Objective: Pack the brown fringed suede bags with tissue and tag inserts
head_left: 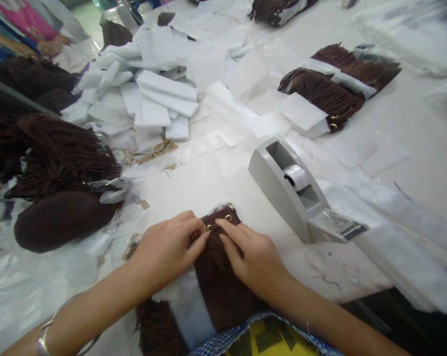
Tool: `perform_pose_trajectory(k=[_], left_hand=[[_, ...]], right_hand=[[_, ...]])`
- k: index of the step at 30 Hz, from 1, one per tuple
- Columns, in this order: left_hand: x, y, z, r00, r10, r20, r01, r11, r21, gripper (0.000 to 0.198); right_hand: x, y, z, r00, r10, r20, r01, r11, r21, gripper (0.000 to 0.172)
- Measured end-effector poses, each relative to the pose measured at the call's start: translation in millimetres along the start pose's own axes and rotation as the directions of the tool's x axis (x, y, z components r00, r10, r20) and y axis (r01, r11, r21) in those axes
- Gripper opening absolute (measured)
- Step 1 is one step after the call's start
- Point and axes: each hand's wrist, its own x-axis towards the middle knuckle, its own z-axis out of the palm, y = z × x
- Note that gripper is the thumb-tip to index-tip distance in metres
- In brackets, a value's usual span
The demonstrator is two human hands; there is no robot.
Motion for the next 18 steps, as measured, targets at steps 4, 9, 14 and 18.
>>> perform_pose_trajectory(k=[4,9,14,18], left_hand=[[5.2,-0.2,-3.3,0.998,0.034,0.05,-0.035,0.999,0.017,0.022],[14.6,-15.5,0.9,0.98,0.183,0.077,-0.159,0.956,-0.245,0.02],[19.5,-23.2,5.1,0.959,0.277,0.052,-0.218,0.845,-0.488,0.02],[21.1,-21.5,-0.4,0.914,0.398,0.076,-0.277,0.751,-0.599,0.017]], right_hand=[[8.6,-2.8,-9.1,0.996,0.049,0.072,-0.041,0.993,-0.115,0.03],[27.4,-10.4,-20.9,0.984,0.104,0.146,-0.061,0.959,-0.276,0.017],[43.3,-20.2,-26.0,0.953,0.167,0.254,-0.064,0.926,-0.372,0.017],[46.9,-19.1,-23.6,0.941,0.185,0.282,-0.079,0.933,-0.351,0.012]])
